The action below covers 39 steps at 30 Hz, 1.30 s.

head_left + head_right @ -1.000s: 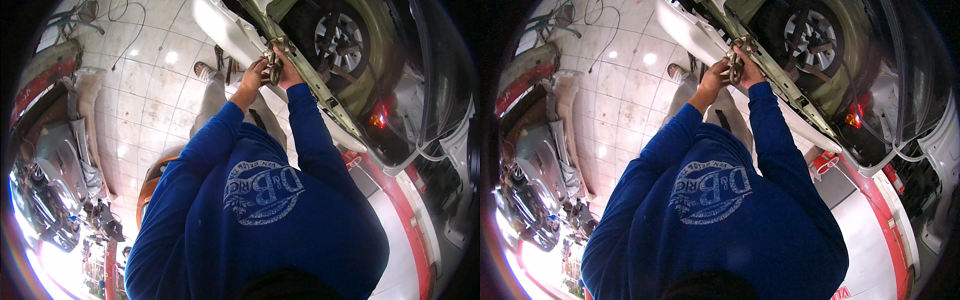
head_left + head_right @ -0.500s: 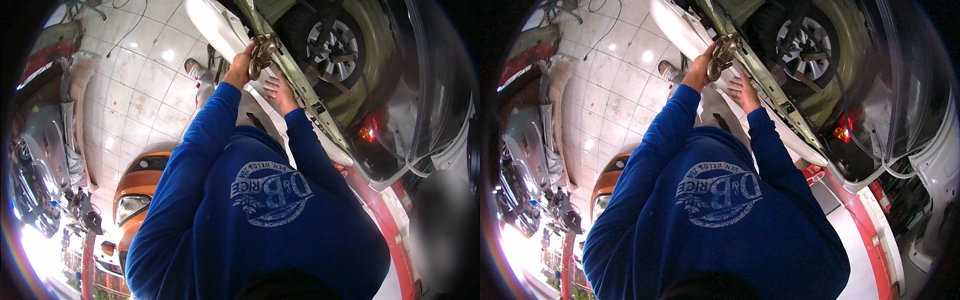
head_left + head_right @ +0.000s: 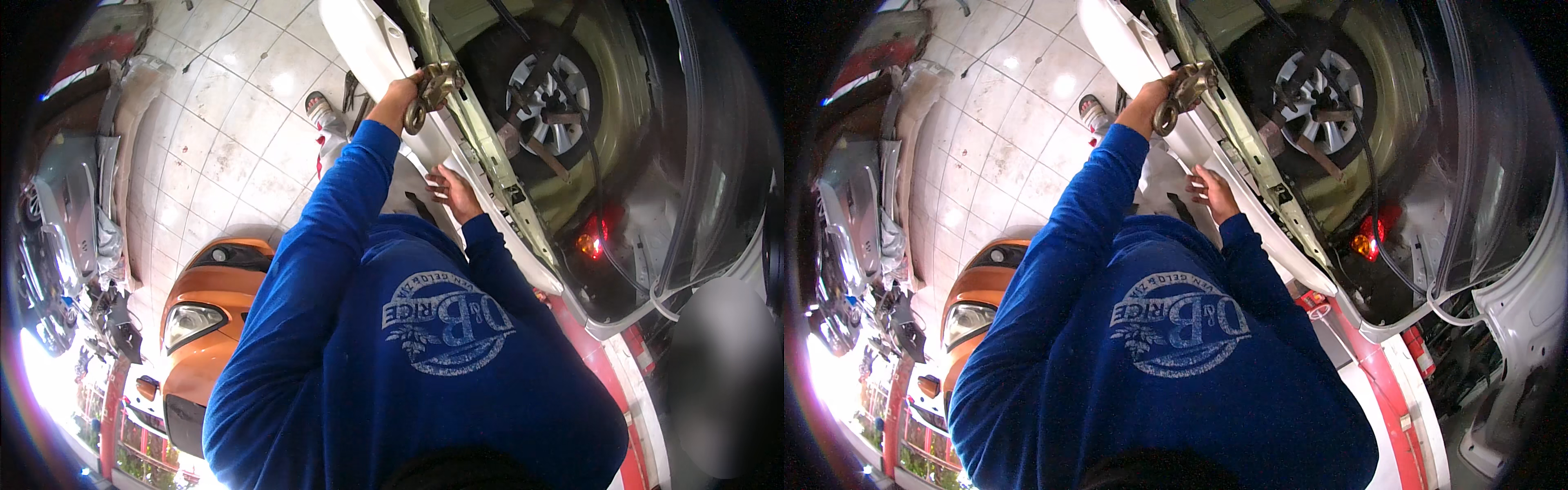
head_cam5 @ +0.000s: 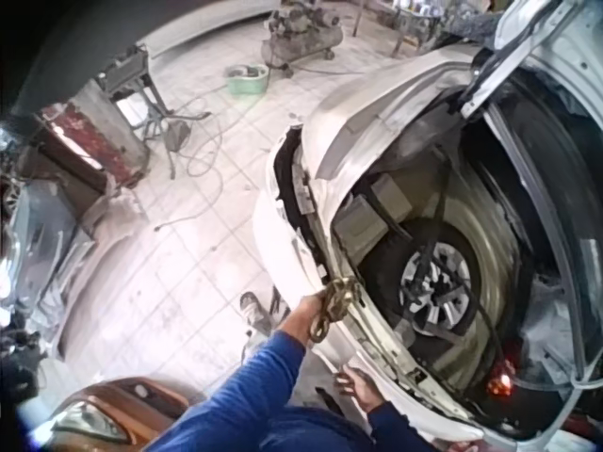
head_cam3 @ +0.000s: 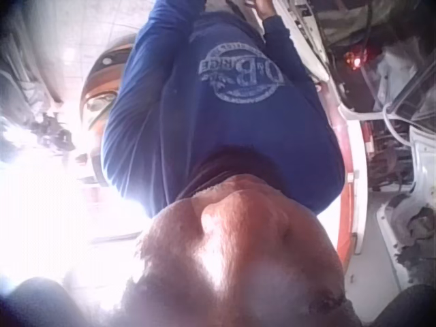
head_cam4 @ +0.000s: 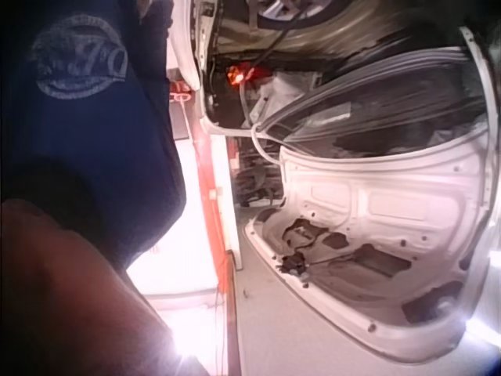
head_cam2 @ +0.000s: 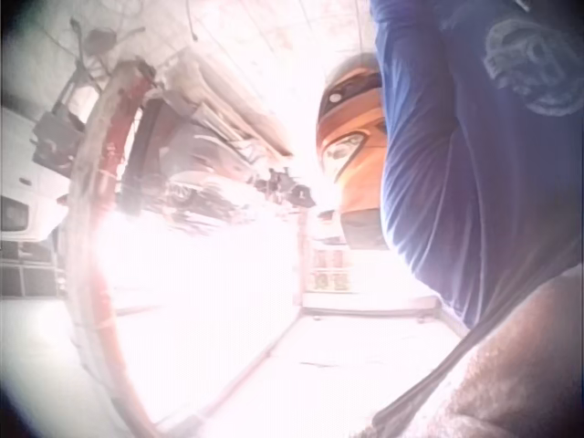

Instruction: The person uses a screwdriver to remove fasteners from a car wheel area, then removes a protective mat and positions a car bumper under the vehicle. They attach a chain hoist to the bumper and use pliers to tighten the hoist, securing the bumper in place.

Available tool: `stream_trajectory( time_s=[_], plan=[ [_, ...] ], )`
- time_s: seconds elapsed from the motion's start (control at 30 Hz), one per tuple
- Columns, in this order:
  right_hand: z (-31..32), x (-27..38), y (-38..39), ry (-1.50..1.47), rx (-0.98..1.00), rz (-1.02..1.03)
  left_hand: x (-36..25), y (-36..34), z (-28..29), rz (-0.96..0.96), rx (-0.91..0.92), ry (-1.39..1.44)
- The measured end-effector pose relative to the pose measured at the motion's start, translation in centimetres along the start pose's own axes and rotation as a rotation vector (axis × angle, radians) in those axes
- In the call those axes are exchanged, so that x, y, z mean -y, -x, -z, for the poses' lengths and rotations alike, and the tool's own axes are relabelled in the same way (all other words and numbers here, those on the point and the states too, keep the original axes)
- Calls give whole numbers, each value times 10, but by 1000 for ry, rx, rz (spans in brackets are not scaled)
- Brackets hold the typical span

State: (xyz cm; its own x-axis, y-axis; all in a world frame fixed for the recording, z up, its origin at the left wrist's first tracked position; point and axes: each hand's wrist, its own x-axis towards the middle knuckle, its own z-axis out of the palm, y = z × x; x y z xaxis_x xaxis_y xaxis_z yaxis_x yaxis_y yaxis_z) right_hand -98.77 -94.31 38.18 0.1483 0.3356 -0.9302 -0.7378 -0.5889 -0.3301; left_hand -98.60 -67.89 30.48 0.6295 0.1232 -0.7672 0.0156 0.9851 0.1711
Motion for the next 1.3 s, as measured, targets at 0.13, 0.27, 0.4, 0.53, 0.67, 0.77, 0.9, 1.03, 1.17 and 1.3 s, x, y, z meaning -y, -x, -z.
stream_trajectory(
  time_s=[0.13,0.27,0.4,0.53,0.67,0.77,0.9,1.03,1.17,1.3],
  plan=[
    [-11,-9,5,43,-17,-49,3,-5,8,38,40,128],
    [-9,-25,4,-2,-8,-25,2,12,-4,73,79,99],
    [-18,-26,12,-3,-85,-25,2,33,0,134,100,145],
    [-30,-33,14,95,-196,-17,-2,58,-7,229,142,120],
    [-55,-49,14,275,-347,-24,-20,50,-1,297,184,9],
    [-65,-74,10,336,-435,-22,-41,63,25,258,78,-291],
    [-79,-116,9,314,-481,-349,-88,84,127,180,-50,-624],
    [-115,-131,15,-13,-217,-347,-165,142,304,122,-353,-841],
    [-115,-140,-7,16,-121,-257,-225,270,457,134,-665,-869],
    [-116,-108,0,379,-119,-330,-217,350,486,262,-885,-981]
  ],
)
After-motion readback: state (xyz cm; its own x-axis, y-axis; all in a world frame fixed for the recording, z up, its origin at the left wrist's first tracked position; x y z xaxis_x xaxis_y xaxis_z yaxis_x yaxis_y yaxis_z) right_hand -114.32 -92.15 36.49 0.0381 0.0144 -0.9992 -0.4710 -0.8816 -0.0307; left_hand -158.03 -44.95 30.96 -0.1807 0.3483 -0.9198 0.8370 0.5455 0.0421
